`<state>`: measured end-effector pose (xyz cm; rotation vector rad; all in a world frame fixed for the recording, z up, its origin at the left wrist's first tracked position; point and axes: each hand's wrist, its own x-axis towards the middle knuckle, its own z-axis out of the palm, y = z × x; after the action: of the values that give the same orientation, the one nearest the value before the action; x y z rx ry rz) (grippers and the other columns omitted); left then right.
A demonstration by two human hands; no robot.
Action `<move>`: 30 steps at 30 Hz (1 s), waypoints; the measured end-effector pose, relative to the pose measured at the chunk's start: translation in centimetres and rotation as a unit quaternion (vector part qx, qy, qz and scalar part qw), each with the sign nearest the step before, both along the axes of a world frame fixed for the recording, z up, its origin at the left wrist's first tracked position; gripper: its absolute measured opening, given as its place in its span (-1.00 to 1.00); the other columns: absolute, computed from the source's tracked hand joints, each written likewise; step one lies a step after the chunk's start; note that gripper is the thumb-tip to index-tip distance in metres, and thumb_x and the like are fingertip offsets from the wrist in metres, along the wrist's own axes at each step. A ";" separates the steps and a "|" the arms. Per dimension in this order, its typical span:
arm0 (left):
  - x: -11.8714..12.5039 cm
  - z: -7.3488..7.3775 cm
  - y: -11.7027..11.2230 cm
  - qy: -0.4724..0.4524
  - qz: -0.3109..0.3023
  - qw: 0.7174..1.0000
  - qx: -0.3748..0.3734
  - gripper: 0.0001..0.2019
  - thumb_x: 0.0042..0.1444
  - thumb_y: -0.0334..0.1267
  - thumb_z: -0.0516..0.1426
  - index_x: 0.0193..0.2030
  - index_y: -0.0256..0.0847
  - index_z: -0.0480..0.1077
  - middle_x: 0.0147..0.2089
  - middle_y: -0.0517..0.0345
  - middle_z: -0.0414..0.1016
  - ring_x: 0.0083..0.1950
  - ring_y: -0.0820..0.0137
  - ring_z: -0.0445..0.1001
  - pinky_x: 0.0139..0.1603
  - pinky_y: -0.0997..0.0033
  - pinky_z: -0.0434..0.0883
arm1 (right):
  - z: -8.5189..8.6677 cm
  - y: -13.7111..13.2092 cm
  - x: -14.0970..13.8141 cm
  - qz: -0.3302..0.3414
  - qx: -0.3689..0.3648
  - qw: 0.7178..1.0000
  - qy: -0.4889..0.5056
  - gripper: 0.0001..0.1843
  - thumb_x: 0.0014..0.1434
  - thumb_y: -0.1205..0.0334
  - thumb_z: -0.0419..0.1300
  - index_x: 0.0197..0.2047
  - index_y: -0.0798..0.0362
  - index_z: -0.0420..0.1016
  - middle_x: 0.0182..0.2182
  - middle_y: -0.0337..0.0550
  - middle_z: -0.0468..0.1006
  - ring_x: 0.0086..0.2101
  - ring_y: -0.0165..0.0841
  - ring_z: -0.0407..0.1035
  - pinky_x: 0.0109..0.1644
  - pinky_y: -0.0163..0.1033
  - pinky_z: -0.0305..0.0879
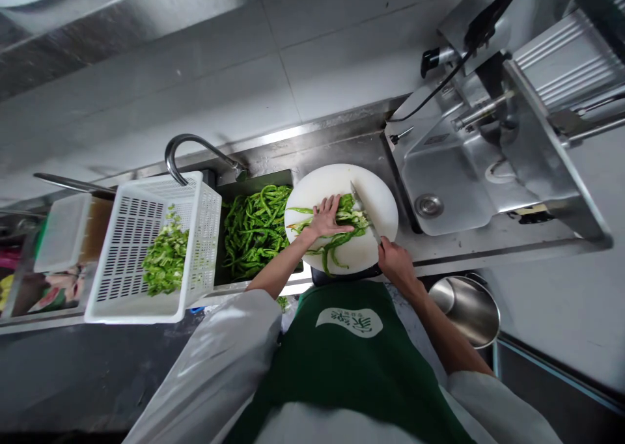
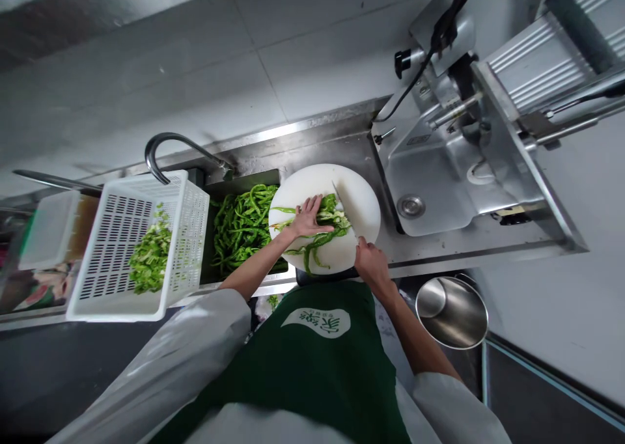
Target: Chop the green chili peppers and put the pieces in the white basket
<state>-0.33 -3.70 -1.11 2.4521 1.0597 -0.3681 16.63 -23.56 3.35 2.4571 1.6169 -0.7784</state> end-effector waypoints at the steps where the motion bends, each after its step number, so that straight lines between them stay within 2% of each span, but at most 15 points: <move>1: -0.2 -0.3 -0.5 0.011 -0.011 1.000 0.008 0.27 0.09 0.54 0.09 0.64 -0.17 -0.46 0.67 -0.19 -0.33 0.64 -0.20 -0.23 0.53 -0.38 -0.04 | 0.1 0.2 -0.5 0.005 -0.004 1.000 0.006 -0.57 0.50 0.20 -0.11 0.31 0.16 0.31 -0.03 0.16 0.62 -0.11 -0.15 0.56 -0.06 -0.20 0.29; 4: -0.6 -1.5 -3.3 0.033 -0.039 0.995 0.087 0.24 0.12 0.51 0.09 0.64 -0.29 -0.35 0.66 -0.30 -0.30 0.63 -0.23 -0.17 0.54 -0.35 -0.09 | 0.2 1.0 -1.4 0.004 -0.025 1.000 0.016 -0.59 0.48 0.21 -0.08 0.28 0.15 0.31 -0.03 0.16 0.62 -0.09 -0.12 0.56 -0.02 -0.17 0.31; 8: -0.5 -2.6 -6.0 0.044 -0.019 0.986 0.160 0.04 0.30 0.38 -0.02 0.65 -0.30 -0.26 0.64 -0.31 -0.17 0.58 -0.21 0.00 0.53 -0.32 -0.03 | 0.0 2.8 -1.3 -0.006 -0.045 0.999 0.013 -0.65 0.47 0.25 -0.07 0.20 0.15 0.35 -0.10 0.16 0.64 -0.07 -0.10 0.58 -0.01 -0.16 0.33; 10: -0.1 -2.6 -6.0 0.045 -0.015 0.985 0.165 0.01 0.32 0.35 -0.02 0.64 -0.31 -0.23 0.63 -0.33 -0.11 0.55 -0.21 0.06 0.51 -0.31 0.03 | -0.2 3.5 -0.6 -0.007 -0.043 0.999 0.004 -0.63 0.50 0.20 -0.11 0.19 0.14 0.37 -0.10 0.18 0.65 -0.06 -0.10 0.58 -0.01 -0.17 0.33; 14: 1.1 -1.8 -4.6 0.041 -0.006 0.987 0.158 0.00 0.32 0.32 0.01 0.64 -0.35 -0.20 0.61 -0.37 -0.06 0.51 -0.21 0.14 0.48 -0.28 0.10 | -0.3 3.9 1.1 -0.016 -0.037 0.999 -0.030 -0.60 0.53 0.17 -0.16 0.13 0.17 0.41 -0.09 0.24 0.65 -0.04 -0.09 0.59 -0.03 -0.18 0.34; 16: 1.2 -1.2 -4.1 0.034 0.007 0.988 0.150 0.04 0.29 0.37 0.01 0.64 -0.35 -0.22 0.62 -0.37 -0.11 0.54 -0.23 0.09 0.50 -0.30 0.06 | 0.2 3.5 1.7 -0.018 -0.032 0.998 -0.049 -0.60 0.53 0.19 -0.16 0.12 0.20 0.41 -0.11 0.25 0.66 -0.06 -0.09 0.60 -0.05 -0.18 0.35; 19: 0.3 -0.5 -4.3 0.020 0.035 0.990 0.135 0.19 0.18 0.49 0.03 0.64 -0.38 -0.27 0.63 -0.40 -0.20 0.60 -0.27 -0.08 0.54 -0.31 -0.04 | 1.6 2.3 1.8 -0.014 -0.018 0.997 -0.076 -0.59 0.53 0.19 -0.18 0.12 0.23 0.40 -0.18 0.26 0.67 -0.12 -0.08 0.61 -0.10 -0.18 0.35; 24: -1.3 0.1 -5.3 0.011 0.036 0.990 0.133 0.31 0.08 0.52 0.10 0.62 -0.49 -0.30 0.64 -0.44 -0.33 0.65 -0.21 -0.31 0.59 -0.24 -0.20 | 3.7 1.1 -0.6 0.016 -0.012 0.998 -0.065 -0.59 0.54 0.19 -0.22 0.12 0.21 0.36 -0.22 0.22 0.67 -0.16 -0.08 0.62 -0.10 -0.16 0.36; 27: -0.8 -0.3 -5.2 0.026 0.012 0.992 0.123 0.32 0.09 0.48 0.15 0.61 -0.55 -0.30 0.64 -0.44 -0.36 0.65 -0.21 -0.34 0.59 -0.27 -0.22 | 3.5 1.5 -1.9 0.032 -0.037 0.998 -0.047 -0.63 0.52 0.21 -0.19 0.12 0.19 0.34 -0.20 0.21 0.67 -0.13 -0.10 0.62 -0.05 -0.17 0.37; 30: -0.2 -1.1 -4.8 0.034 -0.010 0.993 0.111 0.27 0.13 0.43 0.15 0.62 -0.52 -0.31 0.65 -0.37 -0.41 0.65 -0.25 -0.33 0.58 -0.31 -0.20 | 2.9 2.3 -2.0 0.035 -0.058 0.997 -0.044 -0.65 0.51 0.25 -0.18 0.13 0.21 0.33 -0.18 0.24 0.66 -0.10 -0.08 0.62 -0.02 -0.15 0.38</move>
<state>-0.52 -8.53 -2.25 2.6637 1.1605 -0.3589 14.58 -21.24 6.22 2.3080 1.5705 -0.7212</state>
